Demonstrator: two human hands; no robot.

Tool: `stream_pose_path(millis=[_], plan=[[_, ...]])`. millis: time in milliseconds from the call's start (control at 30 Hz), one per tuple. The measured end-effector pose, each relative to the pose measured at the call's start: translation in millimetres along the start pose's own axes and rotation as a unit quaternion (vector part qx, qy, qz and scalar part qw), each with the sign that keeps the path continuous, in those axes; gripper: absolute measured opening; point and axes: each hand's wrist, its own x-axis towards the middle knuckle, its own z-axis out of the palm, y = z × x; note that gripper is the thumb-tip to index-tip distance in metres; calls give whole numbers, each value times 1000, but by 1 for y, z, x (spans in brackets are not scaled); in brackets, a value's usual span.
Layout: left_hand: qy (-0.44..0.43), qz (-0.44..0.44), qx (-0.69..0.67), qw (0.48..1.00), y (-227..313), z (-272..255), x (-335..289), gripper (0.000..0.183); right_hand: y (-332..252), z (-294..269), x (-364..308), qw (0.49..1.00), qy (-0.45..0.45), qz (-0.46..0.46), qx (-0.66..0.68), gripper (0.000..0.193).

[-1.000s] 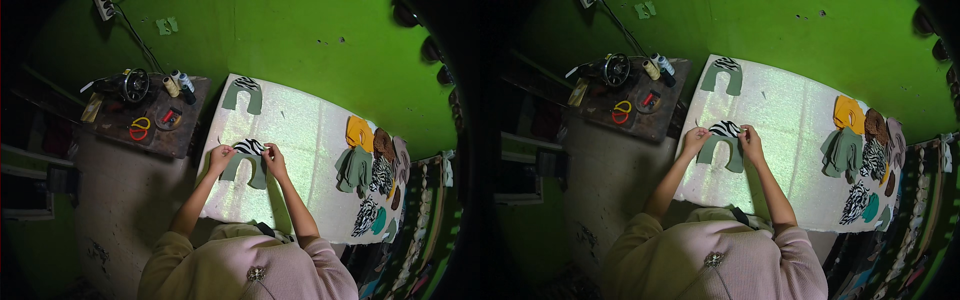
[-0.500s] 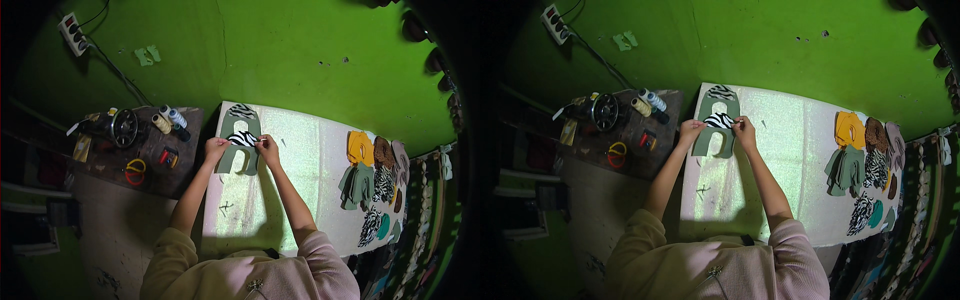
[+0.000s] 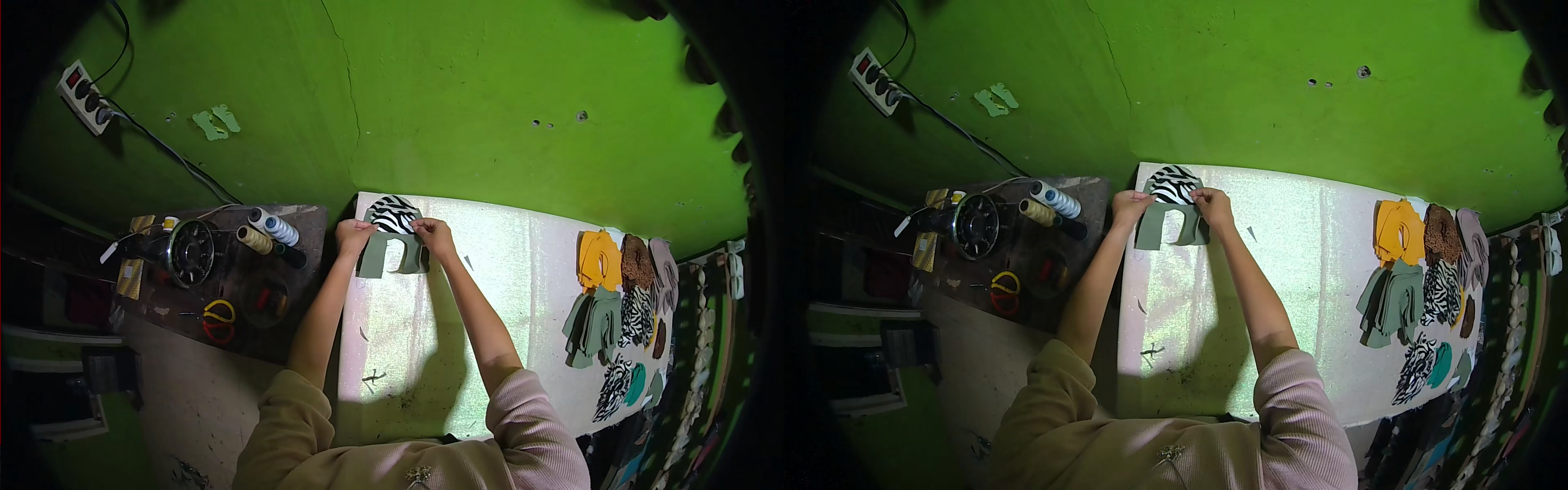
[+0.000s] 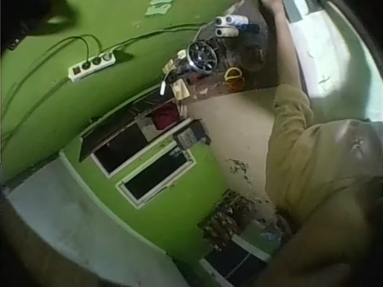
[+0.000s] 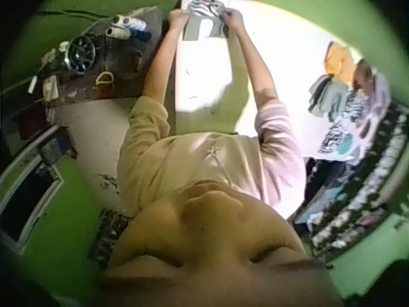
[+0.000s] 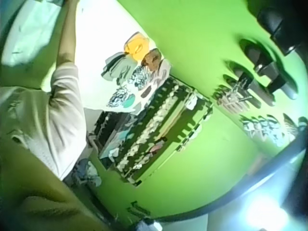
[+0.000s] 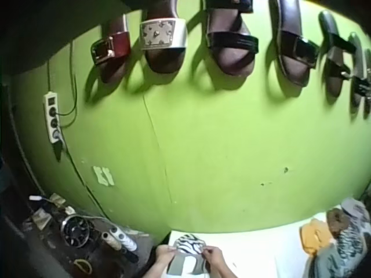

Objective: Organizing and stacking precut shoe upper components on a workbench.

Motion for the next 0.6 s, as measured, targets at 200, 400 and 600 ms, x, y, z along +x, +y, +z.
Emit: stream_pose_path(millis=[200,400,600], plan=[[14,16,50,999,-4,1,-1,25,0,2,3,996,-16,-20,-80,15],[24,40,92,995,-2,0,-3,25,0,1,3,989,-20,-45,-142,19],[32,79,148,985,5,-2,-11,24,-8,-8,-3,965,-85,-76,-236,44]])
